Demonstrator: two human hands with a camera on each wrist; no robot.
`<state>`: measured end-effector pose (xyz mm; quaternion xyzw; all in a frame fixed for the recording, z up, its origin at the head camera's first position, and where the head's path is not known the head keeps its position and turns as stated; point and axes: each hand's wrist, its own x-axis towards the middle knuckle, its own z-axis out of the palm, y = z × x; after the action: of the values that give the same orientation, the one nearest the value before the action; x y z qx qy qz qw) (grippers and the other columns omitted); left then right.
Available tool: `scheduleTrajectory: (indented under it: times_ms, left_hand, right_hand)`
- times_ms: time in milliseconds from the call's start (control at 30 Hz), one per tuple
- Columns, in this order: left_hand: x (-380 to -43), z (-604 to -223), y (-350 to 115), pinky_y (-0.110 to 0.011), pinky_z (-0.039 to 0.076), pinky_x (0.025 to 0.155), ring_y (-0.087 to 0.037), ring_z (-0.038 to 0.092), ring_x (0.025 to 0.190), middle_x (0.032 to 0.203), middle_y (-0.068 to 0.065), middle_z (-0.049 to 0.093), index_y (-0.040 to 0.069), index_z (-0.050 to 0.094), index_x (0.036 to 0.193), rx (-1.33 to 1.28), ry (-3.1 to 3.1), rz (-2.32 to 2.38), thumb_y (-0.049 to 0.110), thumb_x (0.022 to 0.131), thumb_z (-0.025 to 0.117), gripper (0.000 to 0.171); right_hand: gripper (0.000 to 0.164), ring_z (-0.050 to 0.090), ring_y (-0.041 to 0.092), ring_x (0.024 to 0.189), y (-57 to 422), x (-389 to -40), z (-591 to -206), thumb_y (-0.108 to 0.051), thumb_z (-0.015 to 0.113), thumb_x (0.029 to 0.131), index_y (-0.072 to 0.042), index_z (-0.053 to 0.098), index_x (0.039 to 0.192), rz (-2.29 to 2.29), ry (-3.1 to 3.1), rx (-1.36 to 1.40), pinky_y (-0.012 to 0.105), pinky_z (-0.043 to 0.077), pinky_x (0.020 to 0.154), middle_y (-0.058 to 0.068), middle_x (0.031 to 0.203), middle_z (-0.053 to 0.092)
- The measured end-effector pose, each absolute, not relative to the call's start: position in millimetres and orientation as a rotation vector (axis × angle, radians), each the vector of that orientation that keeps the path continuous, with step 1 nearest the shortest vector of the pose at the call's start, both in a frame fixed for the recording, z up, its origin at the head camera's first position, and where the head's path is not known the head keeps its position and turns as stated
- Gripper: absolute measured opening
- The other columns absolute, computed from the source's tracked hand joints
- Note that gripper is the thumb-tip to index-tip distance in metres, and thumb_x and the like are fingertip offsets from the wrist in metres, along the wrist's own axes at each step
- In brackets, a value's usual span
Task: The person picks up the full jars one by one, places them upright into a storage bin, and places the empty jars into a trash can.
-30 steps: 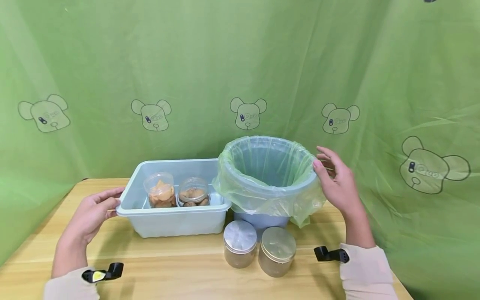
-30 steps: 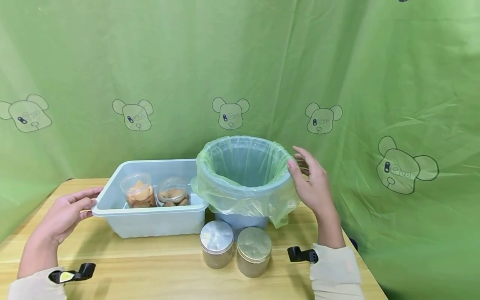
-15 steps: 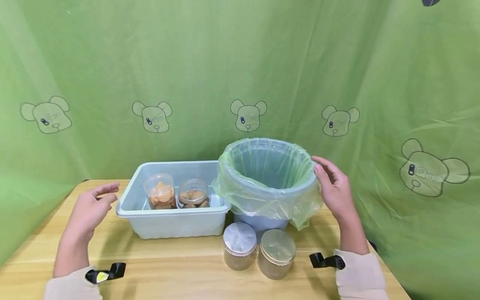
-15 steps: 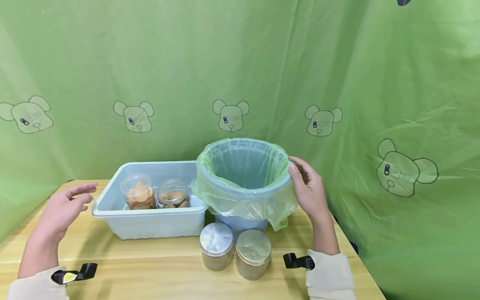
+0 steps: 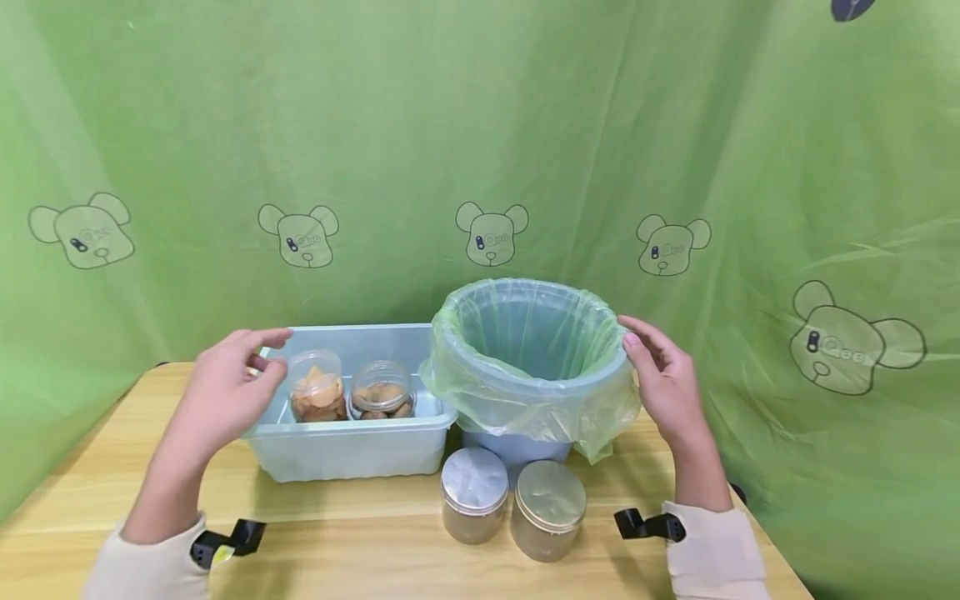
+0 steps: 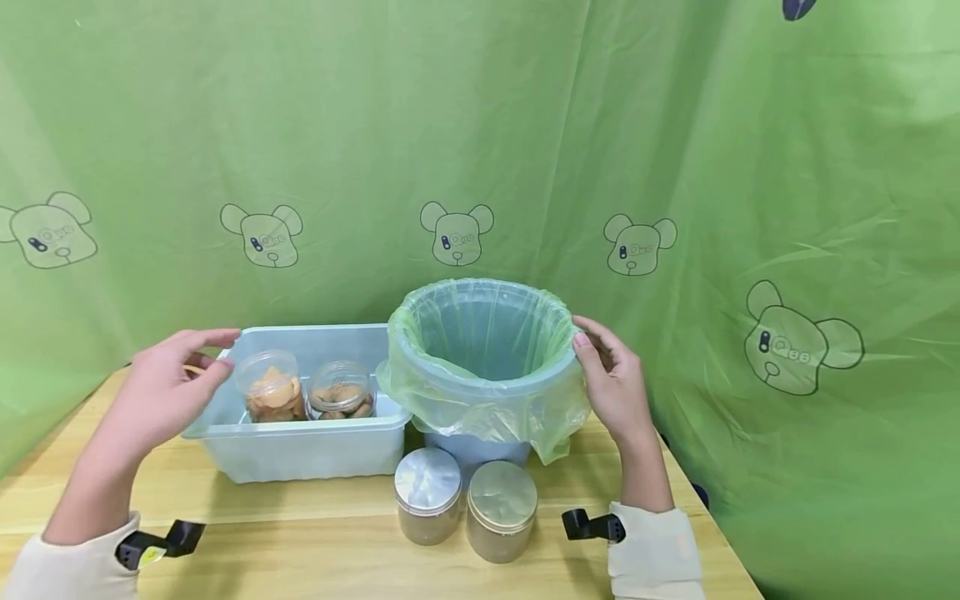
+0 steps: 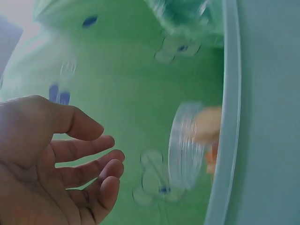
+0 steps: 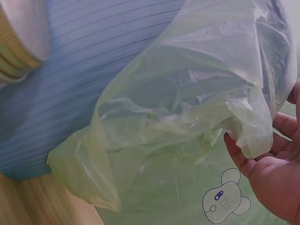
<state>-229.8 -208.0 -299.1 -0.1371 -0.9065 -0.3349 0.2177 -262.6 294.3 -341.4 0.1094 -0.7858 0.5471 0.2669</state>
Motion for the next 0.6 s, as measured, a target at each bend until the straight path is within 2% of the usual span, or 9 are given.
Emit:
scheduleTrajectory:
  times_ms: [233,367,600]
  left_hand:
    - [-230.1,-298.1,-163.5,-0.044,0.056,0.075,-0.029,0.066,0.096,0.125,-0.019,0.065,0.0,0.065,0.133,-0.559,-2.485,-0.79,0.007,0.097,0.058,0.037]
    - [-229.1,-302.8,-142.1,-0.05,0.055,0.085,-0.032,0.065,0.102,0.122,-0.015,0.067,0.001,0.067,0.129,-0.673,-2.457,-0.629,0.008,0.095,0.061,0.035]
    - [-222.8,-312.8,-114.5,-0.044,0.057,0.084,-0.03,0.065,0.1,0.117,-0.012,0.069,0.0,0.068,0.126,-0.898,-2.374,-0.338,0.011,0.09,0.07,0.038]
  right_hand:
    - [0.044,0.056,0.008,0.116,294.2,-263.0,-341.8,-0.03,0.053,0.108,-0.008,0.058,0.145,1.469,-2.121,0.292,0.014,0.046,0.091,0.002,0.134,0.061]
    - [0.043,0.057,0.008,0.114,293.8,-264.1,-342.8,-0.029,0.053,0.108,-0.007,0.058,0.145,1.458,-2.113,0.299,0.014,0.046,0.091,0.001,0.133,0.062]
    - [0.043,0.057,0.008,0.115,293.3,-264.6,-343.5,-0.027,0.053,0.108,-0.007,0.057,0.145,1.449,-2.108,0.298,0.013,0.046,0.093,0.005,0.137,0.061]
